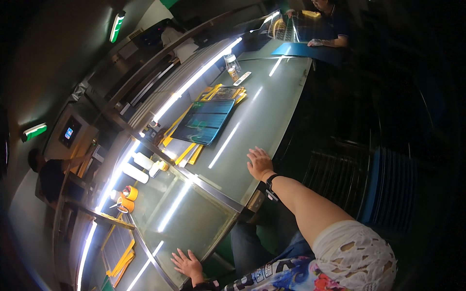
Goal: Placing black gridded components onto blue sheets at a factory workstation.
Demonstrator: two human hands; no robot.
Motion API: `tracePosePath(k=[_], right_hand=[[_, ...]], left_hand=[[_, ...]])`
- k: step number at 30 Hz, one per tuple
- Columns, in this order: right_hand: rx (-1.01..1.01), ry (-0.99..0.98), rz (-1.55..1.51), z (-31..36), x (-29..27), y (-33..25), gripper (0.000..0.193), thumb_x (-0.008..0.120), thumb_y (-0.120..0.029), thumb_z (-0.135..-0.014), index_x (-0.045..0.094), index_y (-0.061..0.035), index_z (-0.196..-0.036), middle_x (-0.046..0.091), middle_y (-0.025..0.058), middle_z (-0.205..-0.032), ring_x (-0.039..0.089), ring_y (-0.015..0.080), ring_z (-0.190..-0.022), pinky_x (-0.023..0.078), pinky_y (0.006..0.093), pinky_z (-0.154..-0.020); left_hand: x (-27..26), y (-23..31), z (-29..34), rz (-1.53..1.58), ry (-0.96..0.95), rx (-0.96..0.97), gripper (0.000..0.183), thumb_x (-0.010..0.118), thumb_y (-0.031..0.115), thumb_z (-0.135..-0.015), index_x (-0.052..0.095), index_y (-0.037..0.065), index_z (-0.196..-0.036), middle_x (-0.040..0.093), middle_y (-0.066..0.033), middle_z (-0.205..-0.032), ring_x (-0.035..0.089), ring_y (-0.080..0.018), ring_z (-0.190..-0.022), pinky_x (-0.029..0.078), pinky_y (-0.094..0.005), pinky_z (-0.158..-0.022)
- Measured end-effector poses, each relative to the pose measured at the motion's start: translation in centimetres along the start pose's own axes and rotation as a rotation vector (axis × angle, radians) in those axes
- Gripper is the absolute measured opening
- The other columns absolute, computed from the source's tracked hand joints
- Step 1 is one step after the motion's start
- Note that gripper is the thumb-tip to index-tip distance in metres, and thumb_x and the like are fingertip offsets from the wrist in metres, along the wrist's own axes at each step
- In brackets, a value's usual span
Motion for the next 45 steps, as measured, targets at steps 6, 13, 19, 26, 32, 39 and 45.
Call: tracePosePath(k=[6, 13, 19, 26, 32, 39, 45], right_hand=[[0.033, 0.008, 0.009, 0.9, -0.8, 1.4, 0.032, 0.062, -0.022, -0.081, 0.061, -0.0095, -0.11, 0.055, 0.0081, -0.128, 0.043, 0.0303, -0.126, 0.032, 0.0424, -0.108], [-0.018, 0.153, -0.169, 0.8, -1.4, 0.3, 0.016, 0.06, -0.011, -0.076, 0.067, -0.0074, -0.09, 0.064, 0.0074, -0.111, 0.054, 0.0297, -0.114, 0.037, 0.0449, -0.104], [-0.003, 0.162, -0.227, 0.6, -1.6, 0.6, 0.013, 0.058, -0.005, -0.078, 0.064, -0.0062, -0.088, 0.065, 0.007, -0.11, 0.055, 0.0283, -0.115, 0.038, 0.0436, -0.105], [-0.036, 0.152, -0.268, 1.3, -1.8, 0.8, 0.018, 0.058, -0.006, -0.075, 0.067, -0.0049, -0.09, 0.066, 0.0092, -0.108, 0.057, 0.028, -0.111, 0.038, 0.0437, -0.104], [-0.045, 0.134, -0.282, 1.2, -1.4, 0.2, 0.02, 0.058, -0.007, -0.074, 0.066, -0.0042, -0.093, 0.064, 0.0097, -0.11, 0.056, 0.0288, -0.113, 0.038, 0.043, -0.103], [-0.032, 0.097, -0.25, 1.3, -1.4, 0.6, 0.022, 0.059, -0.008, -0.075, 0.066, -0.0043, -0.096, 0.064, 0.0095, -0.112, 0.054, 0.0285, -0.115, 0.037, 0.043, -0.104], [-0.082, 0.136, -0.237, 2.3, -2.1, 0.4, 0.024, 0.06, -0.008, -0.075, 0.066, -0.0053, -0.099, 0.062, 0.0071, -0.115, 0.052, 0.0274, -0.118, 0.036, 0.0434, -0.105]], left_hand=[[0.6, 0.7, -0.2, -0.024, -0.027, 0.035, 0.058, 0.043, 0.046, -0.094, 0.037, 0.015, -0.143, 0.025, -0.0148, -0.152, 0.019, -0.0369, -0.14, 0.013, -0.0597, -0.109], [0.9, -0.4, 0.0, -0.108, -0.085, -0.033, 0.059, 0.034, 0.052, -0.096, 0.031, 0.02, -0.146, 0.023, -0.0124, -0.153, 0.018, -0.0345, -0.141, 0.016, -0.0616, -0.108], [1.5, -0.3, -0.8, -0.136, -0.114, -0.026, 0.06, 0.03, 0.054, -0.097, 0.028, 0.021, -0.147, 0.021, -0.011, -0.154, 0.018, -0.0347, -0.141, 0.017, -0.0623, -0.107], [1.8, -0.5, -1.0, -0.158, -0.136, -0.022, 0.06, 0.028, 0.055, -0.097, 0.026, 0.022, -0.147, 0.02, -0.0112, -0.154, 0.018, -0.0357, -0.141, 0.018, -0.0637, -0.106], [3.0, -2.5, -2.1, -0.136, -0.127, 0.024, 0.061, 0.028, 0.055, -0.097, 0.026, 0.021, -0.148, 0.021, -0.013, -0.153, 0.021, -0.0399, -0.139, 0.02, -0.0646, -0.104], [3.0, -2.0, -2.0, -0.144, -0.123, 0.042, 0.061, 0.028, 0.055, -0.097, 0.026, 0.021, -0.147, 0.022, -0.014, -0.153, 0.021, -0.0405, -0.139, 0.021, -0.0658, -0.103], [2.5, -1.4, -1.8, -0.141, -0.138, 0.021, 0.061, 0.027, 0.056, -0.097, 0.027, 0.021, -0.147, 0.021, -0.014, -0.153, 0.019, -0.0392, -0.14, 0.02, -0.0657, -0.104]])
Point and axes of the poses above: each hand's wrist, its own z-axis away from the middle knuckle, its own x-axis out of the palm, y = z × x, the point moved 10 cm from there along -z, towards the middle knuckle
